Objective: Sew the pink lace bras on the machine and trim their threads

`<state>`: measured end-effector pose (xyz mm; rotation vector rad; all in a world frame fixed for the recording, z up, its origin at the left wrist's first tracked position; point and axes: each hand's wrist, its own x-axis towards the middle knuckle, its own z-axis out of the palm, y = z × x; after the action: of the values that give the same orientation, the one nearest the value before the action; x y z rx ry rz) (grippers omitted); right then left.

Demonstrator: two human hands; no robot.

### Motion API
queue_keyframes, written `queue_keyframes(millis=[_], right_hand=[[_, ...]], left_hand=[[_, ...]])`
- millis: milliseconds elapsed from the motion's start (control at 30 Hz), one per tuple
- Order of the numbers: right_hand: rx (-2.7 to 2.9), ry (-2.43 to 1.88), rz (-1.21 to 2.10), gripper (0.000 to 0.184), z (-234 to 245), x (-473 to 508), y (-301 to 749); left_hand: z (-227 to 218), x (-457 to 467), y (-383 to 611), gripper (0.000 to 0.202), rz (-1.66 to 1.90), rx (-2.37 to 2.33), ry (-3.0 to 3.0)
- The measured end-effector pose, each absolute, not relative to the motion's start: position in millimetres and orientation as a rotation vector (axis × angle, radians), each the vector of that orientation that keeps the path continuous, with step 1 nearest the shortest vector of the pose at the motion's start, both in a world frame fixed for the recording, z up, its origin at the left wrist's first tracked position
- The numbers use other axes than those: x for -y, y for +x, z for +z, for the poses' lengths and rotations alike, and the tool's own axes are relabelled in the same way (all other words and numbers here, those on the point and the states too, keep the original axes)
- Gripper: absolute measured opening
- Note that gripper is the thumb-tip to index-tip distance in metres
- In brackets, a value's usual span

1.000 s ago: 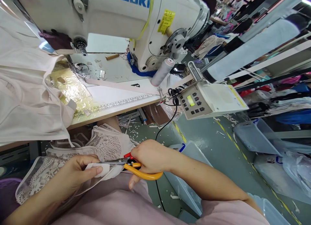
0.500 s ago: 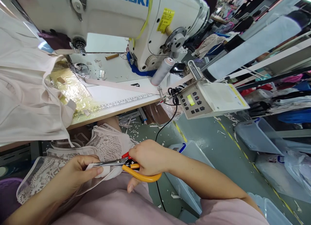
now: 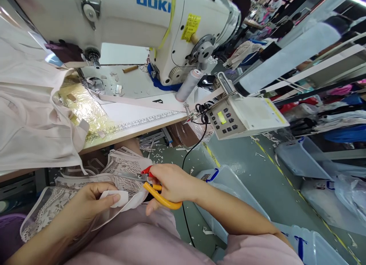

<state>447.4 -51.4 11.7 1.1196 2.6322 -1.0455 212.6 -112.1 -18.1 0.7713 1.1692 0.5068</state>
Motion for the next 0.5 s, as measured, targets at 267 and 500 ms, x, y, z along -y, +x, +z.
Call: queue_keyframes(millis=[267, 500], right_hand=[[-2.631, 1.256, -1.365, 0.021, 1.5, 74.6, 433.0], [-2.587, 1.596, -2.103, 0.026, 30.9, 74.8, 431.9]], left_hand=[[-27.1, 101.9, 207.4, 0.028, 0.636, -1.256, 0.992], [-20.9, 129.5, 187.8, 0.053, 1.096, -1.643, 2.026]])
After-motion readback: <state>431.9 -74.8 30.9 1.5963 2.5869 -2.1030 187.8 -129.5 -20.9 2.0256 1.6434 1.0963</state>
